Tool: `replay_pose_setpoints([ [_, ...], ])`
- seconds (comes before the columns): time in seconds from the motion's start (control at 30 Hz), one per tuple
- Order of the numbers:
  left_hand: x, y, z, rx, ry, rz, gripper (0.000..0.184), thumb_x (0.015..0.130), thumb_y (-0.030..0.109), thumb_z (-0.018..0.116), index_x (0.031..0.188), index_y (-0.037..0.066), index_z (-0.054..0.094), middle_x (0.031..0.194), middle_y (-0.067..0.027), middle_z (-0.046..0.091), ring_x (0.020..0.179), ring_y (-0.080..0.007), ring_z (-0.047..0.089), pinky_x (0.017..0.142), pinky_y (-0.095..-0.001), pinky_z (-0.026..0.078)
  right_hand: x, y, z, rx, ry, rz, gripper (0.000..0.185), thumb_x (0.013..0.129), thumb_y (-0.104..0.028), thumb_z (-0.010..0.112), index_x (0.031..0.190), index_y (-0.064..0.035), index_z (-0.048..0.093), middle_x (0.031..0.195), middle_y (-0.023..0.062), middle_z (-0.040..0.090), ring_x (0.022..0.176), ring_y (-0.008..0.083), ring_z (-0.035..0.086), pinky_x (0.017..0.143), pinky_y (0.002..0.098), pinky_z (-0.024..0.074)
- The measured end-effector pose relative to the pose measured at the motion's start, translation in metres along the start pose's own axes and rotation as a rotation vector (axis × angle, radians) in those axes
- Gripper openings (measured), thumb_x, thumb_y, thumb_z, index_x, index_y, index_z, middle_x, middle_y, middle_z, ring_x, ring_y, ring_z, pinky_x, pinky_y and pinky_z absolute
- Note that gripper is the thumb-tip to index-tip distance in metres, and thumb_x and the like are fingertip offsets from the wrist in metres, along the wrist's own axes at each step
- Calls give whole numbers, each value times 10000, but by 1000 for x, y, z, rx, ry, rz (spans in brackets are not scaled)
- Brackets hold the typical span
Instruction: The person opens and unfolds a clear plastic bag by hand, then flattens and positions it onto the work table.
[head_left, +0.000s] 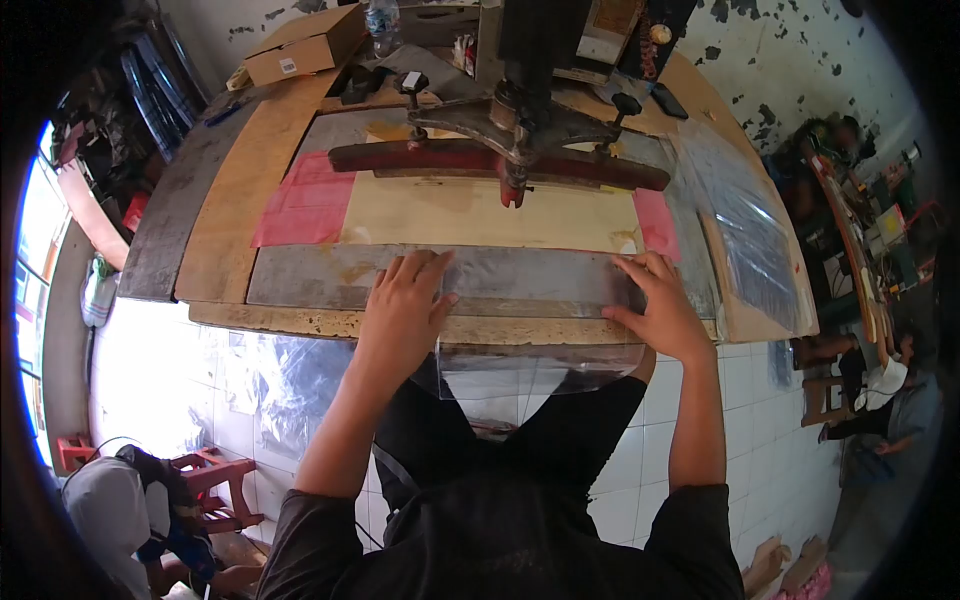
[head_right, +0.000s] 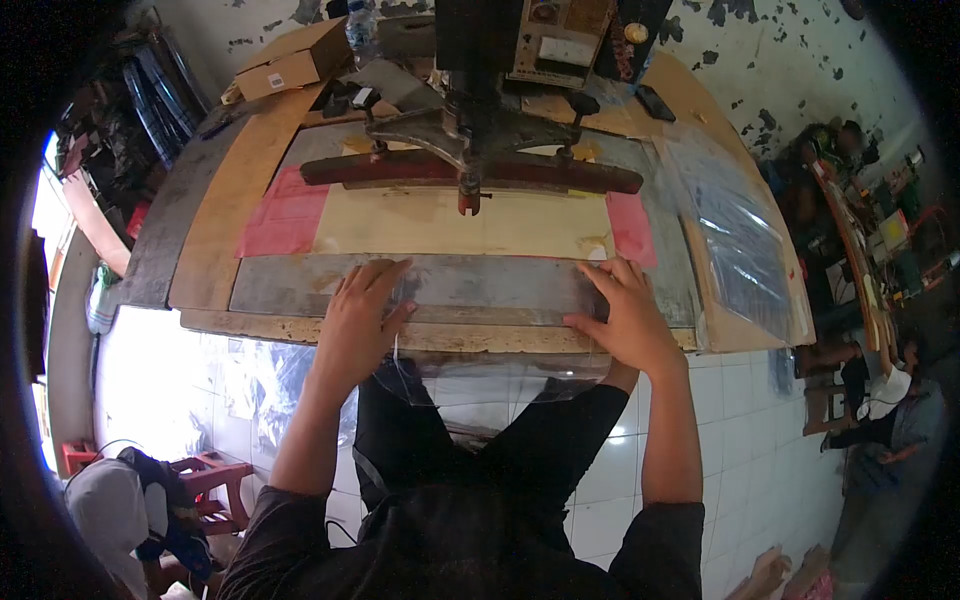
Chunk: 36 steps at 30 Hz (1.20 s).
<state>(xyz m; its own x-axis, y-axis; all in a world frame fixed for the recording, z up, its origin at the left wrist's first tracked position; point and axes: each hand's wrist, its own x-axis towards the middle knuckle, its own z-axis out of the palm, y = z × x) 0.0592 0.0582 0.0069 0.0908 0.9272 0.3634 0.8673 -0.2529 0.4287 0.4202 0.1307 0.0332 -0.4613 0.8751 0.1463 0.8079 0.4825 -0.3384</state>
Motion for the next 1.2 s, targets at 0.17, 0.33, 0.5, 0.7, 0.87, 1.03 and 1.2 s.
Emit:
replay_pose_setpoints([
  [0.17, 9, 6, -17, -330, -48, -240, 671, 849, 148, 865, 1465, 27, 628, 1204, -173, 698, 1019, -310, 678, 907, -403, 557, 4, 8, -13, 208, -186, 146, 605, 803, -241, 937, 1343, -101, 704, 1325, 111, 586, 1283, 311, 571, 1093, 421, 481],
  [0.33, 13, 1, -26, -381, -264, -178, 417, 789, 123, 924, 1166, 14, 781, 891, -81, 695, 781, -209, 635, 750, -363, 517, -1, 8, -10, 296, -78, 11, 443, 796, -232, 944, 1125, -44, 713, 1321, 107, 573, 1280, 304, 571, 1074, 404, 488],
  [0.5, 9, 19, -66, -559, -109, 11, 197, 832, 48, 884, 979, 30, 754, 931, -42, 705, 824, -169, 652, 752, -340, 522, -8, 15, -39, 279, -76, -124, 315, 842, -146, 902, 1051, -17, 705, 1207, 97, 678, 1157, 275, 653, 1000, 381, 518],
  [0.7, 44, 39, -107, -396, 480, 299, 237, 858, 30, 867, 1050, 31, 729, 996, -69, 772, 878, -156, 734, 738, -295, 562, -20, -38, -105, 309, 385, -45, 176, 904, -21, 826, 1037, -13, 711, 997, 91, 763, 938, 197, 737, 882, 334, 565],
  [0.87, 44, 59, -148, -330, 774, 779, 178, 961, 84, 750, 1116, 8, 709, 964, -179, 741, 891, -277, 732, 743, -354, 592, -27, -59, -124, 191, 965, -318, 121, 952, 37, 751, 1046, -18, 699, 1033, 143, 771, 1011, 254, 763, 895, 361, 597],
  [1.03, 5, 52, -139, -505, 598, 926, 155, 834, 143, 863, 955, 80, 788, 931, -86, 790, 803, -167, 731, 656, -287, 558, -65, -50, -108, 171, 1163, -608, 164, 873, 27, 791, 946, -66, 678, 976, 134, 769, 990, 328, 763, 801, 406, 618],
  [1.2, -28, 24, -130, -745, -534, 718, 418, 747, 301, 973, 1061, 72, 820, 1060, -61, 800, 966, -244, 774, 781, -339, 583, -126, -43, -66, 446, 456, -364, 296, 666, -22, 915, 777, -119, 658, 877, 44, 747, 828, 238, 709, 726, 373, 527],
])
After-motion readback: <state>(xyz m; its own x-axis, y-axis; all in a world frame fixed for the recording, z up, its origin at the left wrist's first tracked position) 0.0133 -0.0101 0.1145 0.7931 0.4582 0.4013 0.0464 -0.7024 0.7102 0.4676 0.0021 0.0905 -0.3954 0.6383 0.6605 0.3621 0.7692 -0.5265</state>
